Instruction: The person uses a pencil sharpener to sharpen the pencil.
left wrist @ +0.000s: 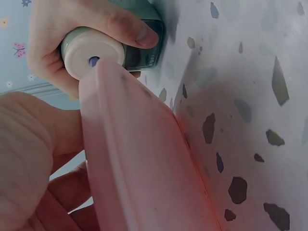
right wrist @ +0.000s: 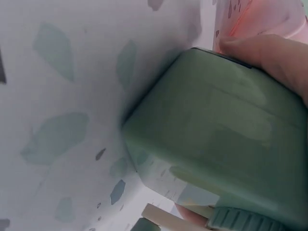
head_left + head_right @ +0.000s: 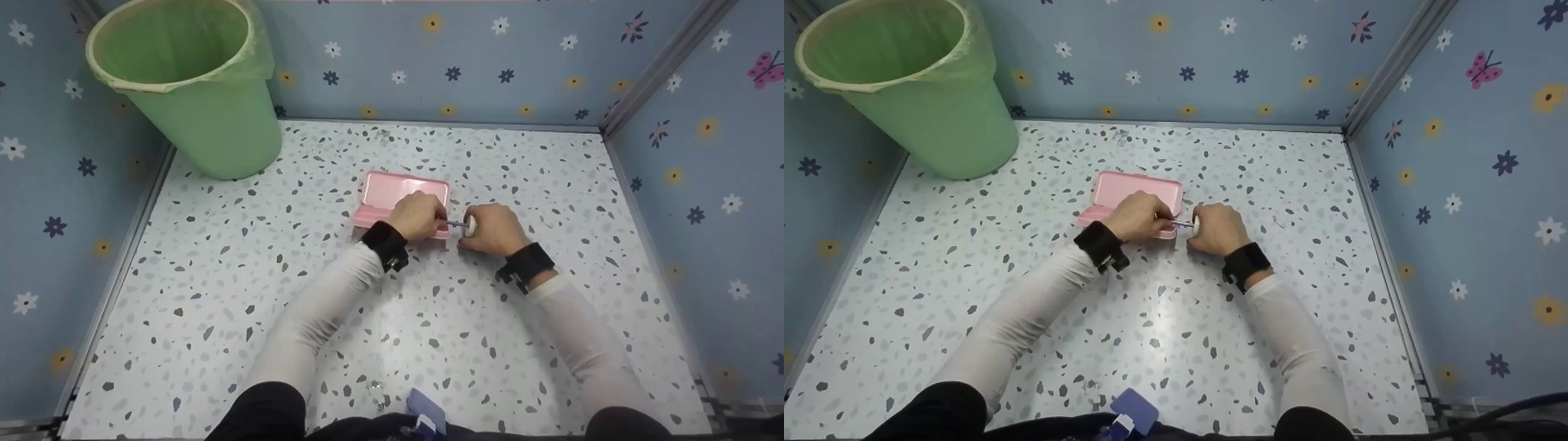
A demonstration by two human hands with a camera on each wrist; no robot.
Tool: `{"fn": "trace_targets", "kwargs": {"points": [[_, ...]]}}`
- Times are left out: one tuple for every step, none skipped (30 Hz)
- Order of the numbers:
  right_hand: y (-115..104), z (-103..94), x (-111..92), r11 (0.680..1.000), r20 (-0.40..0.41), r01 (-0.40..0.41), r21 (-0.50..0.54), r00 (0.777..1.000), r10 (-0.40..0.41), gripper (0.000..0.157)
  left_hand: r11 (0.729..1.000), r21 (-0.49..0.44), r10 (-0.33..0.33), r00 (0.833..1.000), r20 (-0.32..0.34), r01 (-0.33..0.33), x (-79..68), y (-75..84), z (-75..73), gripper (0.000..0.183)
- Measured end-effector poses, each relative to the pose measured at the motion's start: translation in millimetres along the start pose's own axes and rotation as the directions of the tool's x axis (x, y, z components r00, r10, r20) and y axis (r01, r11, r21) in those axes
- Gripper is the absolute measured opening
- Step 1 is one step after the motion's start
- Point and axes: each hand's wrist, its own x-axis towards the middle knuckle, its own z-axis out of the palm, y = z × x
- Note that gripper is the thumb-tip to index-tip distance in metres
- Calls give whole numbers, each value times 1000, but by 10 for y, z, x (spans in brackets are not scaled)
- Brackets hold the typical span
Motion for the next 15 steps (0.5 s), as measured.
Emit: {"fn": "trace_targets", "kwargs": {"points": [[1, -1, 0, 1000, 5, -5, 3, 1000, 5, 35, 1000, 7, 6, 1000, -2, -6, 5, -4, 2, 4], [2, -3, 0, 1000, 8, -10, 5, 1000, 10, 35, 1000, 19, 14, 1000, -4, -14, 13, -4, 3, 4], [6, -2, -1, 1000, 9, -14, 7, 1000, 14, 34, 999, 25, 22, 1000, -5, -22, 22, -1, 1, 5], [7, -2, -3, 1000, 10, -17, 10, 1000, 17, 34, 999, 35, 32, 999, -10, -32, 31, 3, -2, 5], [9, -2, -5, 1000, 10, -19, 14, 1000, 19, 34, 998, 46, 42, 999, -13, -41, 39, 9, -6, 6], [11, -2, -6, 1000, 12, -20, 15, 1000, 20, 34, 997, 58, 53, 998, -15, -52, 48, 12, -8, 6], [12, -2, -7, 1000, 12, -21, 18, 1000, 21, 34, 995, 70, 68, 998, -15, -67, 58, 14, -11, 7], [12, -1, -6, 1000, 12, -23, 20, 1000, 23, 34, 994, 78, 80, 997, -14, -79, 66, 18, -15, 7], [13, 0, -5, 999, 13, -26, 18, 1000, 26, 34, 992, 89, 91, 996, -11, -90, 72, 19, -17, 8], [12, 1, -4, 999, 13, -30, 20, 999, 29, 33, 989, 108, 102, 995, -7, -101, 77, 19, -17, 8], [11, 4, -2, 999, 13, -31, 23, 999, 31, 33, 988, 113, 108, 994, 2, -108, 81, 17, -19, 7], [10, 6, 0, 999, 13, -34, 26, 999, 34, 34, 986, 120, 116, 993, 7, -116, 84, 16, -17, 6], [9, 9, 2, 999, 13, -37, 27, 999, 37, 33, 984, 127, 122, 992, 14, -122, 85, 14, -17, 5], [6, 11, 5, 999, 14, -38, 28, 999, 37, 33, 983, 132, 126, 992, 20, -127, 86, 11, -16, 4], [5, 12, 7, 999, 14, -38, 28, 999, 38, 33, 981, 142, 132, 991, 24, -134, 86, 8, -14, 3]]}}
